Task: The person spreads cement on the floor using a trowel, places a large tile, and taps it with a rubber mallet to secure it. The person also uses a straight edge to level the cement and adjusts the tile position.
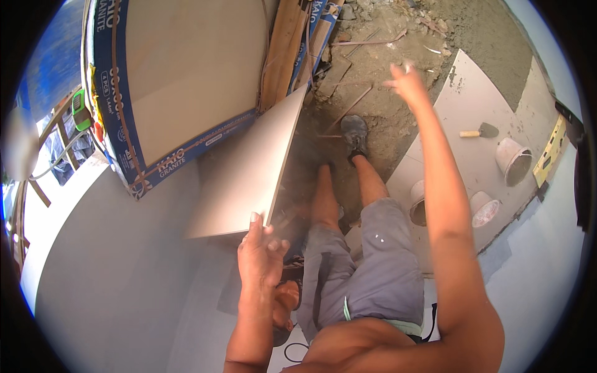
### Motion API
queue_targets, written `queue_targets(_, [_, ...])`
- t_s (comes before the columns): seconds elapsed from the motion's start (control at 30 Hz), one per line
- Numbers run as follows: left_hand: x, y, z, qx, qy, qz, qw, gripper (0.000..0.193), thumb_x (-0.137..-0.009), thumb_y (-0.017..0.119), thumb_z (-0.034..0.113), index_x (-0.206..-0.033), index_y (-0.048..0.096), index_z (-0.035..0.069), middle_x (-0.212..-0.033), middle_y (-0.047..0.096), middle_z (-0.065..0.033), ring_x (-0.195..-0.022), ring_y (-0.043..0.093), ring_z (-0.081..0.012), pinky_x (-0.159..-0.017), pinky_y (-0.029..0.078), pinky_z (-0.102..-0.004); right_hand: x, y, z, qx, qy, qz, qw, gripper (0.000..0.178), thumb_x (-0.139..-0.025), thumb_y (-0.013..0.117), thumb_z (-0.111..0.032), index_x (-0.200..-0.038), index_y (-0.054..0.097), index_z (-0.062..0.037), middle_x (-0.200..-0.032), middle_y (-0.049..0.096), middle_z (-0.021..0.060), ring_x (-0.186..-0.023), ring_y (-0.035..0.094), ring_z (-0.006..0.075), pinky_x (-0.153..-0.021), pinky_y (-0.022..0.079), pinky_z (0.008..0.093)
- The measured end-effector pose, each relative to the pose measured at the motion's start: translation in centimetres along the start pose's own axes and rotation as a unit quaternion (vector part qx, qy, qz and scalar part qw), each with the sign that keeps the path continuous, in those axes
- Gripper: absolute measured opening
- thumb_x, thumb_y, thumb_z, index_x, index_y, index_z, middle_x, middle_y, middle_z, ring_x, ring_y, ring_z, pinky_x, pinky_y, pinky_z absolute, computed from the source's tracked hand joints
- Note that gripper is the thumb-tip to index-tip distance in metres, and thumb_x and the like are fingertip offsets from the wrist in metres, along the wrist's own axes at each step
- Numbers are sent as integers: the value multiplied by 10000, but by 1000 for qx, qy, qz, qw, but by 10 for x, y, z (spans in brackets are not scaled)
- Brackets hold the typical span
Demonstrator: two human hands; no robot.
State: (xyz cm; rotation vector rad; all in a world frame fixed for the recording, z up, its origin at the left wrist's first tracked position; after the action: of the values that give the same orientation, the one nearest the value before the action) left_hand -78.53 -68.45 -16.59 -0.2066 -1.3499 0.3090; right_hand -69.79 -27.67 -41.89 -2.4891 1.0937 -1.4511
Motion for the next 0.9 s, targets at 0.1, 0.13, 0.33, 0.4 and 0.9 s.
queue_targets(0.1, [-4,0,-4,7,-16,-5,1000,247,-950,679,317,-1042,578,111,-769,535,31,-552,445,-73,-625,472,-318,17,16,39,318,-295,50,900,717,-929,616,-309,-1485,306,20,-1026,712,206,-999,688,333,-832,540,398])
queue_targets(0.13, [-4,-6,-10,20,-24,5,1000,258,-949,680,318,-1062,579,109,-776,536,26,-554,447,-74,-625,473,-318,39,38,39,238,-209,-49,947,665,-906,646,-299,-1443,389,-4,-1011,713,195,-998,683,345,-837,533,403])
queue_targets(0.33, [-2,-9,-31,19,-81,-1,997,274,-957,666,327,-1025,593,71,-772,519,10,-580,446,-85,-621,475,-324,285,163,18,38,-110,-385,915,347,-858,728,-271,-1071,649,-10,-980,660,179,-841,657,320,-767,526,386])
queue_targets(0.4, [-4,-14,-39,32,-103,-19,994,268,-974,638,330,-1005,594,68,-733,495,17,-587,442,-92,-614,473,-328,332,171,5,-40,-91,-366,925,282,-884,687,-182,-1090,629,2,-952,654,164,-824,652,280,-757,525,358])
queue_targets(0.9, [-27,-24,-21,40,-72,-230,970,706,-1044,325,551,-944,649,-67,-688,438,-2,-648,508,-142,-653,526,-323,339,160,-68,47,-238,-148,959,300,-852,769,-215,-833,552,-8,-778,546,106,-619,545,192,-560,447,313])
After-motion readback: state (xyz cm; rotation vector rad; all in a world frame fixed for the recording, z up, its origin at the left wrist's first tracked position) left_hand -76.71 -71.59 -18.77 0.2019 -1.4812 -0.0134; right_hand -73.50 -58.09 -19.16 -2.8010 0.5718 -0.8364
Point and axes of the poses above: each hand's wrist, its own x-axis away from the middle knuckle, its own y-axis out of the palm, z = x × y, the point moved 7 cm from there along -x, towards the middle knuckle
